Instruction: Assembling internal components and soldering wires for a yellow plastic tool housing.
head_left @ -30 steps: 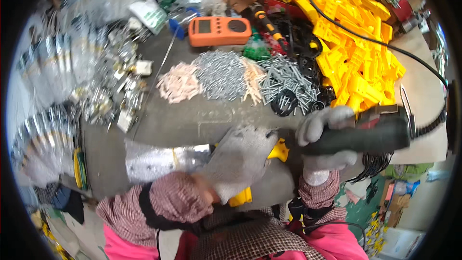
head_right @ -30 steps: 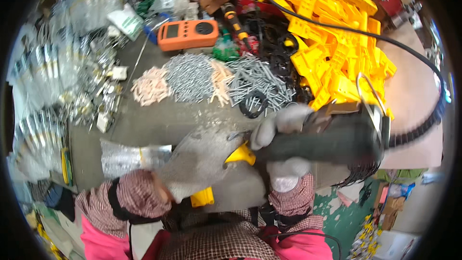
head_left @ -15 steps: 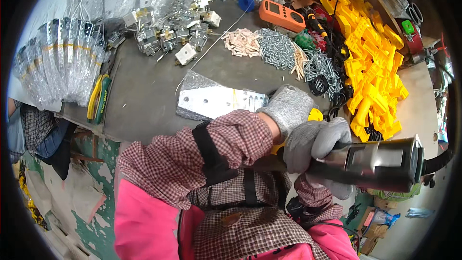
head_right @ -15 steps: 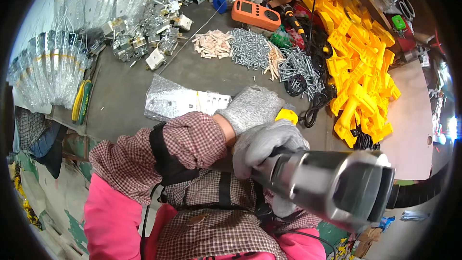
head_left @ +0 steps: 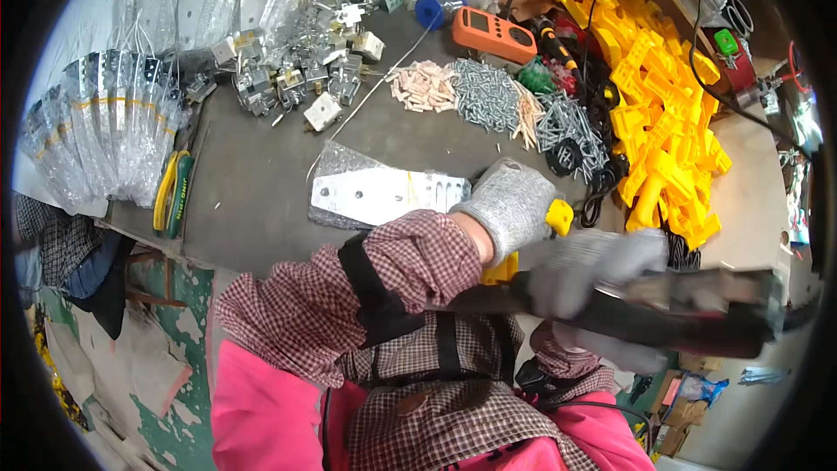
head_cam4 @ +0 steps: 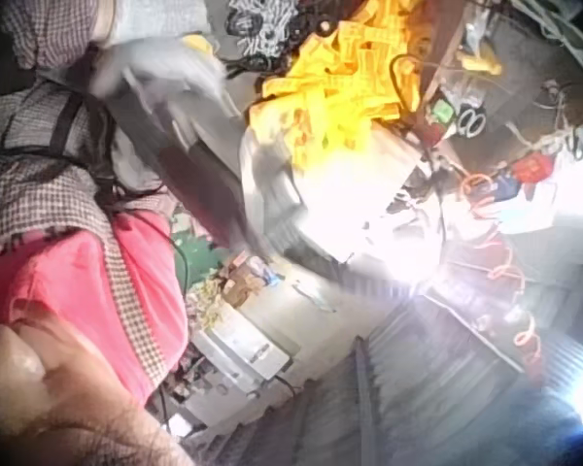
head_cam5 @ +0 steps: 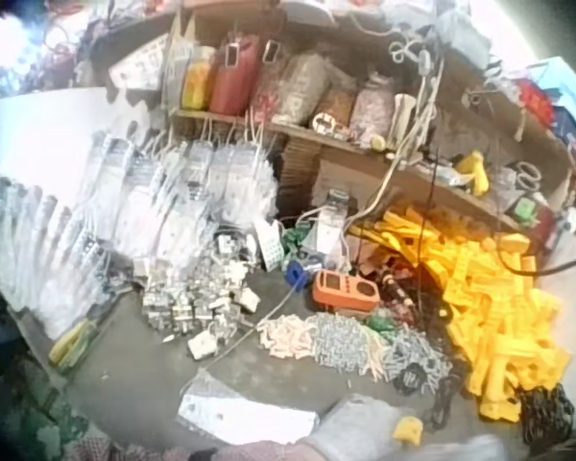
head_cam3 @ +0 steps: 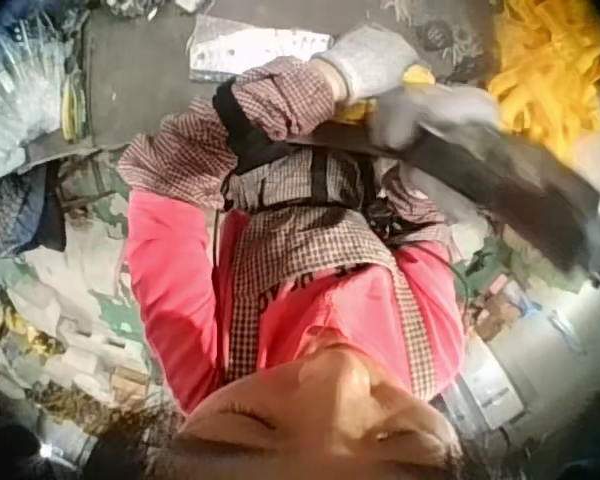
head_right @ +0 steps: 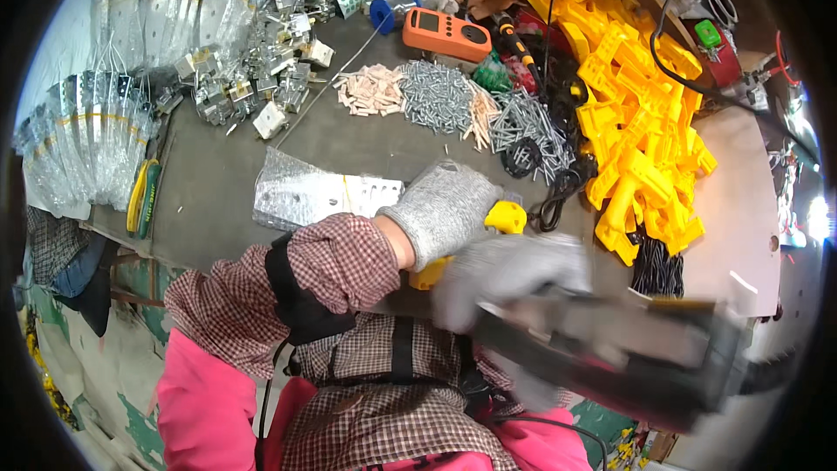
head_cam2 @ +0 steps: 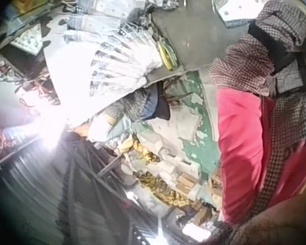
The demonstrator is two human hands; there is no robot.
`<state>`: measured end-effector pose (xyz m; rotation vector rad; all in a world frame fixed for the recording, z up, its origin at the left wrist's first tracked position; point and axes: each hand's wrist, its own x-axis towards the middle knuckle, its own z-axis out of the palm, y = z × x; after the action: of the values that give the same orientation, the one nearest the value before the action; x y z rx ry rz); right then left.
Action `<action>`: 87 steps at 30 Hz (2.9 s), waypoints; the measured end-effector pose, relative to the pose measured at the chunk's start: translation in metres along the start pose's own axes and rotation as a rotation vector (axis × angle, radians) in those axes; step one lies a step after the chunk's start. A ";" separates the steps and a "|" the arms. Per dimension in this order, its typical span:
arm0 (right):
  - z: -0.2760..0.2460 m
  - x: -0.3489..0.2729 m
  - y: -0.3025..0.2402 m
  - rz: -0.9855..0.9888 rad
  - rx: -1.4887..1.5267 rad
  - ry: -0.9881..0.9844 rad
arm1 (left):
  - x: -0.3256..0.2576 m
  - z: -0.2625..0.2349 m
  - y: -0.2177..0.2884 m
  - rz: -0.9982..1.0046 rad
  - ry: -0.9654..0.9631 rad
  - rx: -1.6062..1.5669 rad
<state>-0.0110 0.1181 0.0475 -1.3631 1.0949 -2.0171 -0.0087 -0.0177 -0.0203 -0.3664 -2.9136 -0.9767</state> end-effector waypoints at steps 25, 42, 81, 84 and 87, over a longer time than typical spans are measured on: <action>-0.048 0.035 -0.003 -0.055 0.406 -0.130 | -0.018 -0.011 0.026 -0.183 -0.028 0.286; -0.109 -0.042 0.032 -0.283 0.772 0.920 | -0.098 -0.049 -0.042 -0.146 0.008 0.037; -0.106 -0.027 0.046 -0.290 0.880 0.836 | -0.096 -0.042 -0.056 -0.133 0.050 -0.035; -0.105 -0.026 0.045 -0.294 0.881 0.823 | -0.099 -0.040 -0.059 -0.097 0.075 -0.044; -0.103 -0.023 0.044 -0.297 0.884 0.820 | -0.100 -0.038 -0.057 -0.109 0.075 -0.099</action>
<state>-0.0988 0.1466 -0.0206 -0.2313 0.1172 -2.8483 0.0735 -0.1056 -0.0350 -0.1716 -2.8509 -1.1263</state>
